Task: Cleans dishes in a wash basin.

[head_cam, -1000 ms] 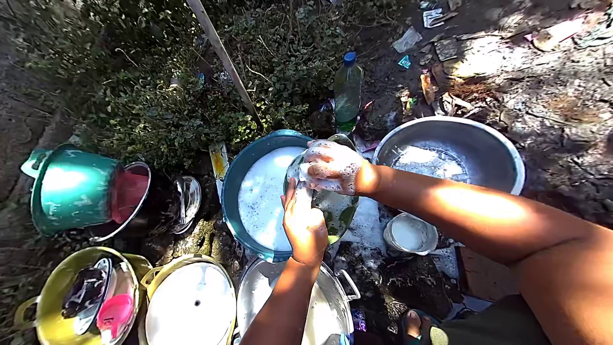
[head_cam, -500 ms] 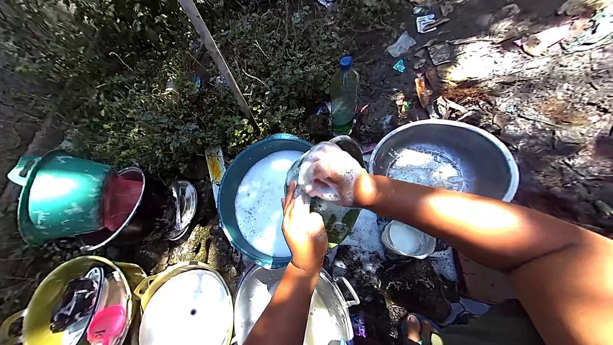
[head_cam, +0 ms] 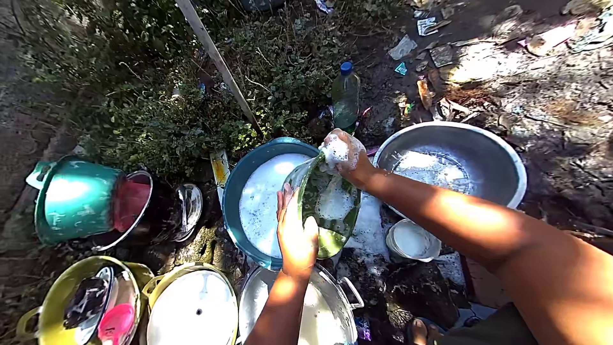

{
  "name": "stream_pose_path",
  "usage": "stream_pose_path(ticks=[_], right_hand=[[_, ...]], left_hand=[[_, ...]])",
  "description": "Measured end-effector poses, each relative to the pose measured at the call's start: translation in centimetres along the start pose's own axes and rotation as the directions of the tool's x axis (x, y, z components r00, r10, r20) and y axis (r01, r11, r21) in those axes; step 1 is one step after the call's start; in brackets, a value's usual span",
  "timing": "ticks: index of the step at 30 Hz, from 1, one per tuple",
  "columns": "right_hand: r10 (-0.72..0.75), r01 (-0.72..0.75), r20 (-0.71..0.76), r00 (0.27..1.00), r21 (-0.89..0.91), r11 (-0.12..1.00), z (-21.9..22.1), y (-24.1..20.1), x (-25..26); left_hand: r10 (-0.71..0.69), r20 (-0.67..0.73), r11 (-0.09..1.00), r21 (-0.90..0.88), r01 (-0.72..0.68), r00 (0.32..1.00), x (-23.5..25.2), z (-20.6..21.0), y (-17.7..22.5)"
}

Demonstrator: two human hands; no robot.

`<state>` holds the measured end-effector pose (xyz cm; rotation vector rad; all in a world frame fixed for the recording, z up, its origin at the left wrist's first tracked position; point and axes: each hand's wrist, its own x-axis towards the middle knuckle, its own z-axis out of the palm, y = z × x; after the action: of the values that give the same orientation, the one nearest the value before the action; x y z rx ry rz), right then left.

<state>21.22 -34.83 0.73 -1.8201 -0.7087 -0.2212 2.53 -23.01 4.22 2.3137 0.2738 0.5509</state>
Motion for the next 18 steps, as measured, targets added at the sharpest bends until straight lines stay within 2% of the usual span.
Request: stream_pose_path(ticks=[5,7,9,10,11,15,16,18], right_hand=[[-0.071,0.069,0.031,0.997,0.038,0.997,1.1,-1.9,-0.1],[-0.244,0.242,0.04,0.969,0.044,0.969,1.4,-3.3,-1.0],[-0.447,0.444,0.008,0.895,0.093,0.891,2.1,-3.7,-1.5],[-0.502,0.498,0.003,0.865,0.116,0.859,2.3,-3.5,-1.4],[-0.513,0.507,0.016,0.858,0.133,0.852,2.2,-3.2,-1.1],[-0.399,0.387,0.064,0.915,0.15,0.91,1.5,-2.7,-0.4],[-0.432,0.419,0.065,0.899,0.153,0.895,1.5,-2.9,-0.6],[-0.563,0.548,0.052,0.825,0.176,0.818,1.9,-3.4,-1.1]], left_hand=[[-0.005,-0.095,0.999,-0.034,0.002,0.995,0.4,0.6,0.1],[-0.001,-0.117,1.0,-0.001,0.001,0.993,0.1,1.0,0.2],[0.002,-0.133,1.0,0.021,0.0,0.991,-0.1,1.4,0.3],[0.004,-0.137,0.999,0.034,0.001,0.991,-0.2,1.4,0.3],[0.001,-0.136,0.999,0.037,0.004,0.991,-0.2,1.5,0.3],[0.013,-0.141,0.999,0.038,-0.008,0.99,-0.2,1.6,0.4],[0.025,-0.149,0.999,0.038,-0.019,0.988,-0.3,1.6,0.4],[0.057,-0.181,0.998,0.016,-0.055,0.982,-0.5,1.8,0.2]])
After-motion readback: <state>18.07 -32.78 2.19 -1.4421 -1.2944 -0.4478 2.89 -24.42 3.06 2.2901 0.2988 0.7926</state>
